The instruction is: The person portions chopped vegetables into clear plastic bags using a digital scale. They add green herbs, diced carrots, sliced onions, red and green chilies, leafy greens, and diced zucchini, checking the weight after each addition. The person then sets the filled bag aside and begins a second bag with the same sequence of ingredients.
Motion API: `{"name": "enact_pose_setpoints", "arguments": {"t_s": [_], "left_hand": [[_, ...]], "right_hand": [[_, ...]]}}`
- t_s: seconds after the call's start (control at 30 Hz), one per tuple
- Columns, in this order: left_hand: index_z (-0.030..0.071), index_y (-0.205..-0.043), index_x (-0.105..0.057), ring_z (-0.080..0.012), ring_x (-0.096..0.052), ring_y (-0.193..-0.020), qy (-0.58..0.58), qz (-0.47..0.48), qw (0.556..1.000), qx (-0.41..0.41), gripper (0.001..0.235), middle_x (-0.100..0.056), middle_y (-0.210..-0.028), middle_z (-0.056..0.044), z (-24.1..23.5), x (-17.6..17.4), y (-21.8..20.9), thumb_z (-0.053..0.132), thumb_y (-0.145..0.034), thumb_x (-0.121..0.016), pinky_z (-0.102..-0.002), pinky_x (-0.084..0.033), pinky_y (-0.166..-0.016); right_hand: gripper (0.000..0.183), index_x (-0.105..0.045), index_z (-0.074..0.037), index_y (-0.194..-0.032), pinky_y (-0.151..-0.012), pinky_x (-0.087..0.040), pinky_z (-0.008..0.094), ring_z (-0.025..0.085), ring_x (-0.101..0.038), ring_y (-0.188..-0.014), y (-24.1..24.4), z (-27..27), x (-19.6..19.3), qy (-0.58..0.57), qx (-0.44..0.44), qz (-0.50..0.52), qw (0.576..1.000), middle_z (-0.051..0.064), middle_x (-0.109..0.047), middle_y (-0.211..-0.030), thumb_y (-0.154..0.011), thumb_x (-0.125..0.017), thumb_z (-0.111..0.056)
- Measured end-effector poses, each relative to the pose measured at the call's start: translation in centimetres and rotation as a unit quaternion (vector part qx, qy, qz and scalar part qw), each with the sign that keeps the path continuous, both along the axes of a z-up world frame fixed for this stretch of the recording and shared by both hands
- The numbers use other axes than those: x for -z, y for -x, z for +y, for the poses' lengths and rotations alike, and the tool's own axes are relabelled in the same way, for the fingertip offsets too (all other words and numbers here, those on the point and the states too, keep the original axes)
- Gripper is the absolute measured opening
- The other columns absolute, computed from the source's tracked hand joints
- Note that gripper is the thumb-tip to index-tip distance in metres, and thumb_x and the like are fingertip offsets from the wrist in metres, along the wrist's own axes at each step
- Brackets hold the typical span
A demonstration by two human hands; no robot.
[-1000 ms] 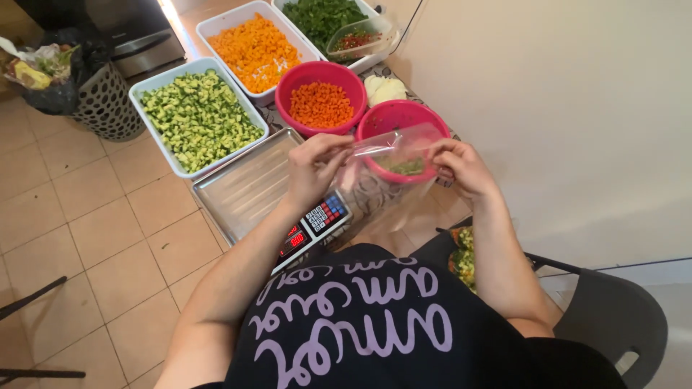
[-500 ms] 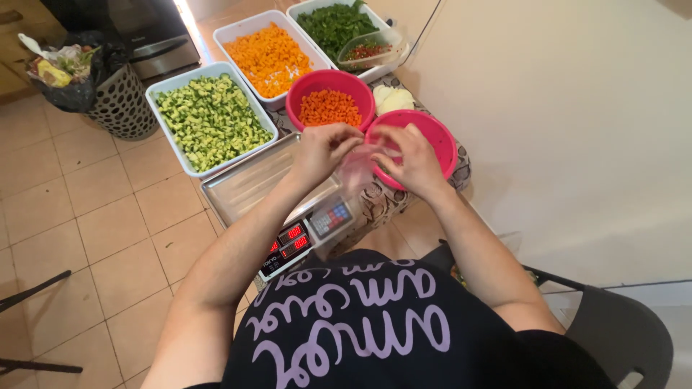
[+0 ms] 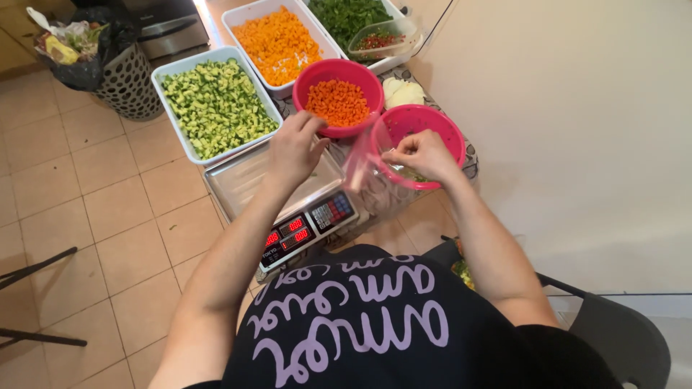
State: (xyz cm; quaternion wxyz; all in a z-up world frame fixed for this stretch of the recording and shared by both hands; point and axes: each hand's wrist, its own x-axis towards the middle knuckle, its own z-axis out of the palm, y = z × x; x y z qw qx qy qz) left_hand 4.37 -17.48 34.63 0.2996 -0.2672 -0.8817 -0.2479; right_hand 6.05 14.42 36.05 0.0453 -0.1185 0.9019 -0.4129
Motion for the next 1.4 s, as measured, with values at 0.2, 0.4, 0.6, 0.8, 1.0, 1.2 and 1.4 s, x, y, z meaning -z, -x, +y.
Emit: {"name": "enact_pose_setpoints", "arguments": {"t_s": [0.2, 0.4, 0.6, 0.8, 1.0, 1.2, 1.4], "left_hand": [[0.004, -0.109, -0.069, -0.0184, -0.073, -0.071, -0.403, -0.509, 0.752, 0.116, 0.043, -0.075, -0.094, -0.012, 6.1, 7.1, -9.3, 0.027, -0.08, -0.092, -0.028, -0.063, -0.058], [0.013, -0.09, -0.064, -0.0197, -0.063, -0.05, -0.611, -0.567, 0.552, -0.013, 0.019, -0.064, -0.078, -0.003, 6.3, 16.3, -10.1, 0.017, -0.09, -0.083, -0.035, -0.057, -0.039], [0.014, -0.089, -0.048, -0.0062, -0.058, -0.056, -0.711, -0.529, 0.46, 0.057, 0.02, -0.047, -0.07, 0.007, 3.9, 14.0, -12.2, 0.017, -0.105, -0.06, -0.015, -0.05, -0.051], [0.012, -0.118, -0.049, -0.0272, -0.069, -0.061, -0.204, -0.464, 0.856, 0.1, 0.066, -0.064, -0.07, -0.003, 3.3, 15.0, -12.9, 0.011, -0.069, -0.094, -0.037, -0.055, -0.06], [0.012, -0.112, -0.054, -0.0308, -0.068, -0.088, 0.153, -0.033, 0.983, 0.092, 0.028, -0.055, -0.114, -0.008, 4.2, 12.3, -9.9, 0.01, -0.085, -0.06, -0.034, -0.059, -0.06], [0.016, -0.11, -0.076, -0.0299, -0.075, -0.086, 0.374, -0.109, 0.901, 0.191, 0.023, -0.047, -0.146, -0.015, 5.5, 7.6, -9.9, 0.009, -0.088, -0.07, -0.037, -0.067, -0.059], [0.013, -0.134, -0.061, -0.0556, -0.071, -0.087, 0.229, -0.392, 0.879, 0.142, 0.065, -0.043, -0.145, -0.018, 7.1, 18.4, -5.4, 0.001, -0.073, -0.078, -0.062, -0.064, -0.071]], "right_hand": [[0.017, -0.08, -0.017, -0.091, -0.085, -0.057, 0.029, 0.016, -0.071, -0.088, -4.9, -5.4, 10.4, 0.109, -0.031, 0.01, 0.993, 0.003, -0.077, -0.085, -0.075, -0.081, -0.011], [0.032, -0.066, -0.012, -0.071, -0.056, -0.043, 0.019, 0.006, -0.054, -0.057, -7.6, -6.9, 15.0, 0.167, 0.018, -0.055, 0.984, -0.005, -0.058, -0.053, -0.067, -0.096, -0.023], [0.024, -0.057, -0.018, -0.069, -0.056, -0.045, 0.023, 0.01, -0.06, -0.059, -5.5, -0.8, 27.3, 0.108, 0.079, -0.037, 0.99, -0.004, -0.063, -0.057, -0.07, -0.08, -0.012], [0.016, -0.057, -0.025, -0.077, -0.069, -0.056, 0.036, 0.022, -0.07, -0.074, -6.3, -0.5, 17.0, -0.164, 0.151, -0.026, 0.974, -0.004, -0.062, -0.063, -0.073, -0.072, -0.021], [0.023, -0.069, -0.014, -0.09, -0.064, -0.053, 0.033, 0.019, -0.064, -0.065, -8.2, -3.9, 12.2, -0.051, -0.106, -0.119, 0.986, 0.001, -0.066, -0.07, -0.068, -0.073, -0.007], [0.032, -0.072, -0.005, -0.108, -0.088, -0.056, 0.055, 0.045, -0.07, -0.103, -5.7, 1.5, 11.6, -0.186, -0.095, -0.101, 0.973, 0.024, -0.076, -0.105, -0.076, -0.074, -0.011], [0.034, -0.066, 0.0, -0.116, -0.087, -0.056, 0.045, 0.038, -0.065, -0.097, -9.3, -4.4, 7.6, -0.137, -0.198, 0.35, 0.905, 0.015, -0.064, -0.102, -0.084, -0.074, -0.009]]}}
